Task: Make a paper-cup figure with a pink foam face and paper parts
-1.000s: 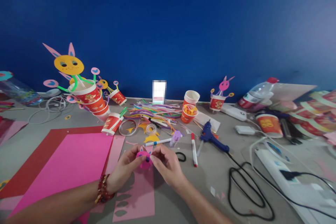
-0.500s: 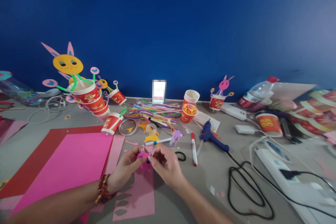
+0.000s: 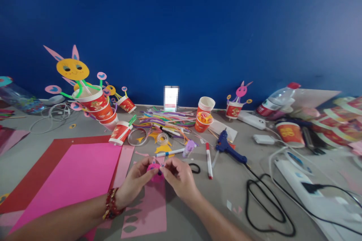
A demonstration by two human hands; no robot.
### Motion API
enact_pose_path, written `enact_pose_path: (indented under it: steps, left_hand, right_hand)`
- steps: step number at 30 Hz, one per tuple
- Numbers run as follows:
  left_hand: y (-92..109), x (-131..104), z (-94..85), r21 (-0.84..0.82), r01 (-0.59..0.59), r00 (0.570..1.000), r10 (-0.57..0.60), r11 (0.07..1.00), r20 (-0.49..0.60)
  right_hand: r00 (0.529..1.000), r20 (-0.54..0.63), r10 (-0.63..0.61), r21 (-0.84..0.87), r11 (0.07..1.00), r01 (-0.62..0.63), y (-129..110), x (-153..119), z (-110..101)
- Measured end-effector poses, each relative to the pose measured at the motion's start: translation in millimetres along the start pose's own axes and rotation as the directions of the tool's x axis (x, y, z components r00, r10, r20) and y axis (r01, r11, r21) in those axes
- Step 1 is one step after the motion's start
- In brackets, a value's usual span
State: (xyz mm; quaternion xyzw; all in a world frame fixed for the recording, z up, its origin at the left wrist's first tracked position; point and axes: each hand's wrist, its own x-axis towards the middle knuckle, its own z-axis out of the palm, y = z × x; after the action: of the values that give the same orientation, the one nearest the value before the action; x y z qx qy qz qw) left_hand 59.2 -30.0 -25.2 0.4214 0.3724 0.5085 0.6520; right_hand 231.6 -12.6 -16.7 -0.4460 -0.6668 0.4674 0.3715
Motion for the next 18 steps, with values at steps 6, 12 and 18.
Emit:
enact_pose_path:
  steps: [6,12,18]
  left_hand:
    - [4.1,1.1,0.8,0.04,0.003,1.0,-0.002,0.999,-0.011]
    - [5.9,-0.2,2.4,0.058,0.006,1.0,-0.004,0.998,-0.026]
    - [6.0,0.6,2.8,0.055,-0.008,1.0,0.01,0.998,-0.027]
  right_hand:
    - [1.0,-0.005,-0.007,-0.004,1.0,0.006,-3.9,0.6,0.9]
    - [0.999,-0.042,-0.004,0.065,0.998,0.007,-2.0,-0.5,3.7]
    - [0.998,-0.065,0.012,0.117,0.993,-0.004,1.0,-2.4,6.6]
